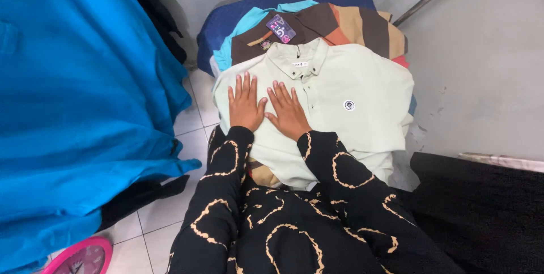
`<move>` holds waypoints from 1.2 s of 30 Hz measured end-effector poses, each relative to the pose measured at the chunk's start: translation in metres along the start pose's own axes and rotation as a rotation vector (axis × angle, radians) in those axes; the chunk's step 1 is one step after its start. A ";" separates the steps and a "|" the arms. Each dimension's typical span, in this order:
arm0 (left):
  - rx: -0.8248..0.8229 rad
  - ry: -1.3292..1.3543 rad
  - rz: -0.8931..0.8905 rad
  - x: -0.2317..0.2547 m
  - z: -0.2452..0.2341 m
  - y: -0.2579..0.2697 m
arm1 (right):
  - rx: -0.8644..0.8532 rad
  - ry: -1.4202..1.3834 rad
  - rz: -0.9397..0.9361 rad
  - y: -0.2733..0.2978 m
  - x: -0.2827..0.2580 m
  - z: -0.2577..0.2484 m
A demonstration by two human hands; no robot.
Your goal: Organizing, smoothing, and placing various polo shirts and t-shirts onto clothes hangers.
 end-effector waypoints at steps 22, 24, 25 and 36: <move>0.025 -0.008 -0.031 0.003 0.000 -0.001 | -0.167 -0.060 -0.252 0.042 0.002 -0.032; 0.031 -0.013 -0.035 0.003 0.001 -0.002 | -0.111 0.005 -0.207 0.044 0.009 -0.026; 0.035 -0.014 -0.032 0.003 0.001 -0.003 | -0.106 0.007 -0.206 0.044 0.012 -0.020; 0.053 -0.041 -0.034 0.000 0.005 -0.005 | -0.005 -0.114 0.096 0.027 0.003 -0.025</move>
Point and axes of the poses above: each hand's wrist, its own y-axis away from the middle knuckle, its own z-axis out of the palm, x = y × z, the point moved 3 cm from there along -y, towards the middle knuckle, and after that the axes turned 3 degrees about -x, right-handed, at the moved point
